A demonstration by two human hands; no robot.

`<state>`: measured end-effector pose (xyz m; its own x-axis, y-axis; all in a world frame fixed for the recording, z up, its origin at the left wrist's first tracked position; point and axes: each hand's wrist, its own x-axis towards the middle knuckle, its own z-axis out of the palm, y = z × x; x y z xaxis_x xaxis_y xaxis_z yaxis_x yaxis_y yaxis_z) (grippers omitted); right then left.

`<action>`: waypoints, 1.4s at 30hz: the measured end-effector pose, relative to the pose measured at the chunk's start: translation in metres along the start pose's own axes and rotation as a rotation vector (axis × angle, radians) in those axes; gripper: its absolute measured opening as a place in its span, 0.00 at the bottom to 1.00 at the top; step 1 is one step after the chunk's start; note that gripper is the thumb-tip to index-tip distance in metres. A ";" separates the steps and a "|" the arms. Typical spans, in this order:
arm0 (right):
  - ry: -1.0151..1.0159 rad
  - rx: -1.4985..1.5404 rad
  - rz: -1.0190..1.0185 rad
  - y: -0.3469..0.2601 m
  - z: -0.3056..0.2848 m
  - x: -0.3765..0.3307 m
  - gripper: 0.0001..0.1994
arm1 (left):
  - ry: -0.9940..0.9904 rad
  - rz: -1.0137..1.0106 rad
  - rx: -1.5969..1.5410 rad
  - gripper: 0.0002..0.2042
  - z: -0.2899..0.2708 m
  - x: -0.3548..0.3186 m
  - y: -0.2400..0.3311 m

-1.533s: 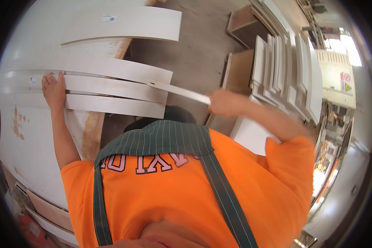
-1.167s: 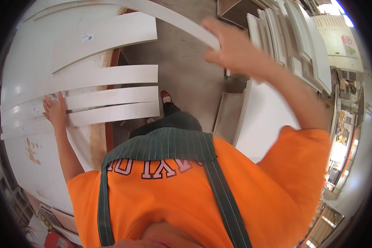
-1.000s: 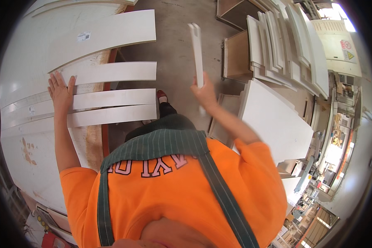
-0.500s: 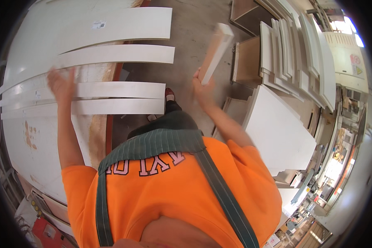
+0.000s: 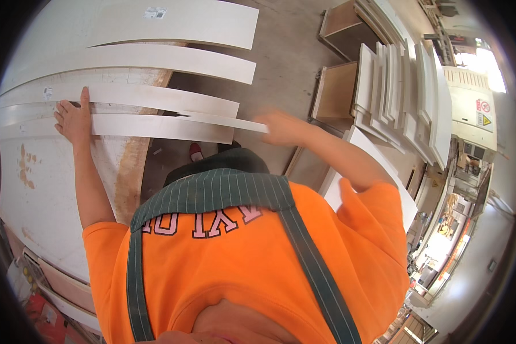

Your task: The person repeatedly picks up white rectangular panels from a worktable and stacks them on a nearby rack. The person handles the panels one at a time, aligning them before placing them on the rack. The process is repeated multiple times throughout the clip.

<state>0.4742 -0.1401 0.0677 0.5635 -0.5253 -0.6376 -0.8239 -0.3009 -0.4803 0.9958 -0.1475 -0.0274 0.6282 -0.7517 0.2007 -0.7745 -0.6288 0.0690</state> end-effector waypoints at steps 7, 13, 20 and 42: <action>-0.192 -0.098 0.410 -0.076 -0.107 -0.100 0.15 | -0.178 0.180 -0.017 0.40 -0.011 0.003 0.012; 0.895 0.490 0.357 -0.015 -0.037 -0.069 0.14 | -0.169 0.252 -0.007 0.37 0.001 0.016 0.019; 1.237 0.500 0.265 0.016 0.176 0.086 0.15 | -0.093 0.275 -0.073 0.36 0.018 0.009 0.057; 0.862 1.082 0.202 0.063 -0.127 0.200 0.19 | 0.105 -0.324 -0.370 0.43 0.033 0.088 0.029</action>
<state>0.5274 -0.3651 -0.0138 -0.0971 -0.9223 -0.3741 -0.2076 0.3864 -0.8987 1.0312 -0.2384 -0.0398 0.8444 -0.4937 0.2079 -0.5276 -0.6993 0.4823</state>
